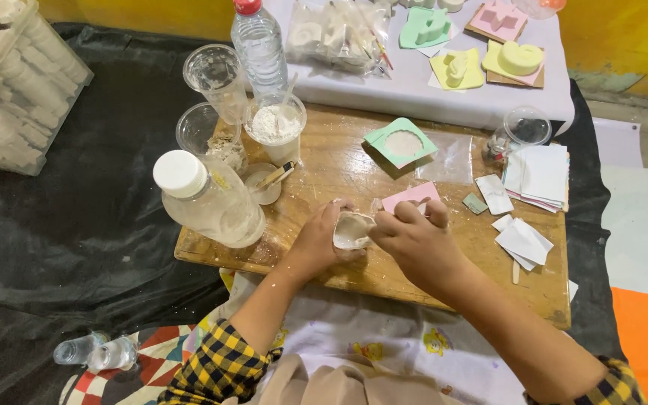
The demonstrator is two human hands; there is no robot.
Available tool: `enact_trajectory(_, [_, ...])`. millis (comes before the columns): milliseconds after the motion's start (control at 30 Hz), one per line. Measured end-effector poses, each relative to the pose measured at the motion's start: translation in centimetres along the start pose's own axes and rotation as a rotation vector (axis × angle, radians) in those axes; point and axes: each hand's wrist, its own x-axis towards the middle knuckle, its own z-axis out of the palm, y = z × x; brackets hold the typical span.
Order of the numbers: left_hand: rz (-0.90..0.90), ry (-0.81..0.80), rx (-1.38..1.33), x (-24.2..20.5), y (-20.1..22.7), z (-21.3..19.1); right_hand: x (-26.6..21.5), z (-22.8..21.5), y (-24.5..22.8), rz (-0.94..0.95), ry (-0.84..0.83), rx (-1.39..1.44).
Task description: The person is pouring a white liquid into silicone molds, demolding the hardened pieces, and finishing the edges of the toy components.
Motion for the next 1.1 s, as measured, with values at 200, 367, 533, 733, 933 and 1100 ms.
enact_trajectory(200, [0.030,0.008,0.038,-0.1,-1.2,0.6,0.5,3.0,-0.7,-0.018,0.130,-0.102])
enact_trajectory(367, [0.017,-0.025,0.013,-0.1,-1.1,0.4,-0.2,1.6,0.1,-0.010,0.055,-0.214])
enact_trajectory(533, [-0.006,-0.022,0.011,-0.1,0.2,-0.2,-0.7,0.6,-0.4,-0.015,0.006,-0.099])
enact_trajectory(733, [-0.022,-0.045,0.046,0.0,-2.0,1.2,-0.5,2.9,-1.1,0.018,0.043,-0.031])
enact_trajectory(933, [-0.002,-0.051,0.020,0.0,-1.4,0.6,-0.8,2.2,0.3,0.067,0.015,-0.102])
enact_trajectory(1100, [-0.010,-0.037,0.029,0.3,-0.3,0.1,-1.6,2.0,-0.3,0.067,-0.059,0.039])
